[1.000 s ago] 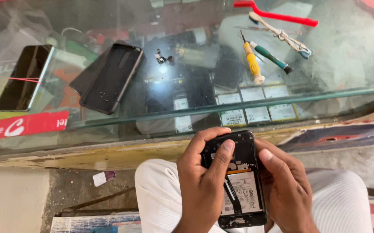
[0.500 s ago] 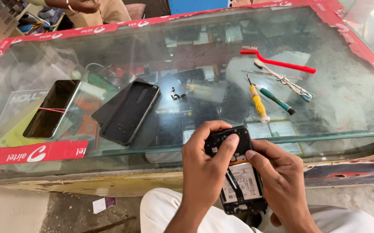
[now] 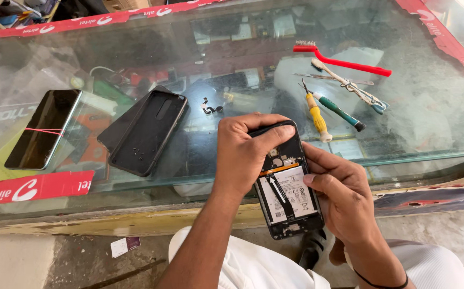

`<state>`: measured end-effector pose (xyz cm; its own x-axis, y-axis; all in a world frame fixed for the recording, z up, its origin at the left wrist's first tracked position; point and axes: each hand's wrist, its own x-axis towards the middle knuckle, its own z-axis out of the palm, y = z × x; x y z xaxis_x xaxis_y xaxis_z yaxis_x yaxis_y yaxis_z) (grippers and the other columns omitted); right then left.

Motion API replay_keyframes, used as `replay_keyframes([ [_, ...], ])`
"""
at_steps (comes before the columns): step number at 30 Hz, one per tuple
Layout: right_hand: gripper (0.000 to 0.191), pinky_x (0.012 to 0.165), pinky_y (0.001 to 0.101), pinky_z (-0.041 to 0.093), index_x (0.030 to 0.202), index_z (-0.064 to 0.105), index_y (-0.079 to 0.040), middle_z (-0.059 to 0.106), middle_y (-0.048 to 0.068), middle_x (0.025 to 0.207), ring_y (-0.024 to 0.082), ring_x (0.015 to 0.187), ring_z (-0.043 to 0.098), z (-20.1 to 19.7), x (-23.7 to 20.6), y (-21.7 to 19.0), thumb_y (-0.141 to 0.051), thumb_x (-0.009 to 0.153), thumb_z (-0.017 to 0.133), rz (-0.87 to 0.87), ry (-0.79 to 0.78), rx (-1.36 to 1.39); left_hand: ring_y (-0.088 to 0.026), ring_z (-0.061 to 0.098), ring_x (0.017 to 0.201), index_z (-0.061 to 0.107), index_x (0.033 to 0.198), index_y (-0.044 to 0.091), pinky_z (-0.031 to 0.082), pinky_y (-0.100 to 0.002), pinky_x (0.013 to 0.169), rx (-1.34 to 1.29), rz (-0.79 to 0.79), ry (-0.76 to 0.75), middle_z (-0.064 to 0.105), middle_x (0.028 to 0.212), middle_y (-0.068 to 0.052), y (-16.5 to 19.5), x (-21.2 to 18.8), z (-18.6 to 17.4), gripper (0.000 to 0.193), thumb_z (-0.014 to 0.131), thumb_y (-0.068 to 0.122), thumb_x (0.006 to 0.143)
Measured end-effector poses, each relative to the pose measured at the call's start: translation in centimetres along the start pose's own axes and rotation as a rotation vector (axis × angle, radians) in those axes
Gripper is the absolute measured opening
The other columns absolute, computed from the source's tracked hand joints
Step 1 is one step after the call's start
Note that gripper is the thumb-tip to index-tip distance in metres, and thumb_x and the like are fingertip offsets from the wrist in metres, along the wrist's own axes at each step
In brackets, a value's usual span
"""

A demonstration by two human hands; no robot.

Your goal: The person uses a yellow-handled screwdriver to remove screws from the internal frame of a disassembled smartphone. They then use a green-handled screwdriver to continue unscrewing components near the camera module. The phone remains open on the glass counter, and the removed screws are placed nearby.

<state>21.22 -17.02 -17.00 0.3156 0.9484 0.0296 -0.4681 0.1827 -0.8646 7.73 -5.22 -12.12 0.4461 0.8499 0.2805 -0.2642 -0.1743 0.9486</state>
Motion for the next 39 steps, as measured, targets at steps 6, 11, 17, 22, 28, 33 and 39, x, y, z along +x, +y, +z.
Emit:
replay_keyframes([
  [6,0.050,0.090,0.0306,0.057,0.142,0.052,0.018,0.070,0.023,0.123,0.022,0.104,0.072,0.4,1.0,-0.3,0.004,0.094,0.047,-0.008,-0.001,0.003,-0.006,0.066,0.065,0.081,0.092,-0.003,0.054,-0.022,0.060,-0.032,-0.040,-0.043,0.075,0.077,-0.004,-0.8,1.6,-0.8,0.019,0.077,0.013,0.082],
  [11,0.046,0.080,0.0256,0.056,0.140,0.059,0.015,0.074,0.018,0.114,0.015,0.092,0.070,1.4,1.7,-1.0,0.002,0.096,0.054,-0.019,0.036,-0.179,-0.007,0.066,0.064,0.080,0.090,-0.003,0.055,-0.022,0.060,-0.035,-0.037,-0.015,0.075,0.075,-0.004,-1.1,2.2,-0.9,0.019,0.077,0.013,0.081],
  [17,0.035,0.071,0.0208,0.054,0.127,0.069,0.013,0.075,0.010,0.102,0.008,0.083,0.066,2.7,1.8,-0.4,-0.001,0.095,0.065,-0.084,0.208,-0.348,-0.006,0.066,0.065,0.080,0.091,-0.001,0.054,-0.022,0.060,0.020,0.022,-0.016,0.075,0.076,-0.004,-1.5,1.5,-0.8,0.018,0.078,0.014,0.082],
  [22,0.032,0.070,0.0196,0.054,0.124,0.070,0.011,0.076,0.007,0.099,0.006,0.081,0.065,2.8,1.7,0.0,-0.002,0.095,0.066,-0.129,0.243,-0.394,-0.005,0.066,0.064,0.080,0.093,0.001,0.055,-0.021,0.059,0.132,0.054,-0.024,0.075,0.075,-0.002,-1.4,1.4,-0.8,0.017,0.074,0.015,0.084],
  [28,0.033,0.068,0.0192,0.053,0.124,0.072,0.010,0.076,0.006,0.096,0.005,0.078,0.064,3.0,1.5,-0.2,-0.002,0.094,0.066,-0.131,0.253,-0.437,-0.005,0.066,0.063,0.080,0.092,0.000,0.054,-0.022,0.056,0.134,0.065,-0.014,0.075,0.074,-0.002,-1.4,1.4,-0.7,0.016,0.074,0.013,0.086],
  [33,0.033,0.066,0.0190,0.052,0.124,0.072,0.010,0.076,0.006,0.094,0.005,0.077,0.063,3.2,1.4,-0.4,-0.004,0.094,0.067,-0.125,0.256,-0.490,-0.006,0.064,0.063,0.082,0.090,-0.001,0.051,-0.022,0.056,0.084,0.049,0.017,0.074,0.072,-0.004,-1.6,1.5,-0.7,0.015,0.075,0.010,0.084],
  [39,0.033,0.067,0.0190,0.053,0.124,0.071,0.010,0.076,0.006,0.094,0.005,0.077,0.064,3.1,1.4,-0.3,-0.004,0.094,0.067,-0.127,0.250,-0.468,-0.005,0.066,0.063,0.081,0.089,0.000,0.054,-0.021,0.057,0.136,0.059,0.006,0.076,0.073,-0.003,-1.5,1.5,-0.8,0.015,0.074,0.012,0.084],
])
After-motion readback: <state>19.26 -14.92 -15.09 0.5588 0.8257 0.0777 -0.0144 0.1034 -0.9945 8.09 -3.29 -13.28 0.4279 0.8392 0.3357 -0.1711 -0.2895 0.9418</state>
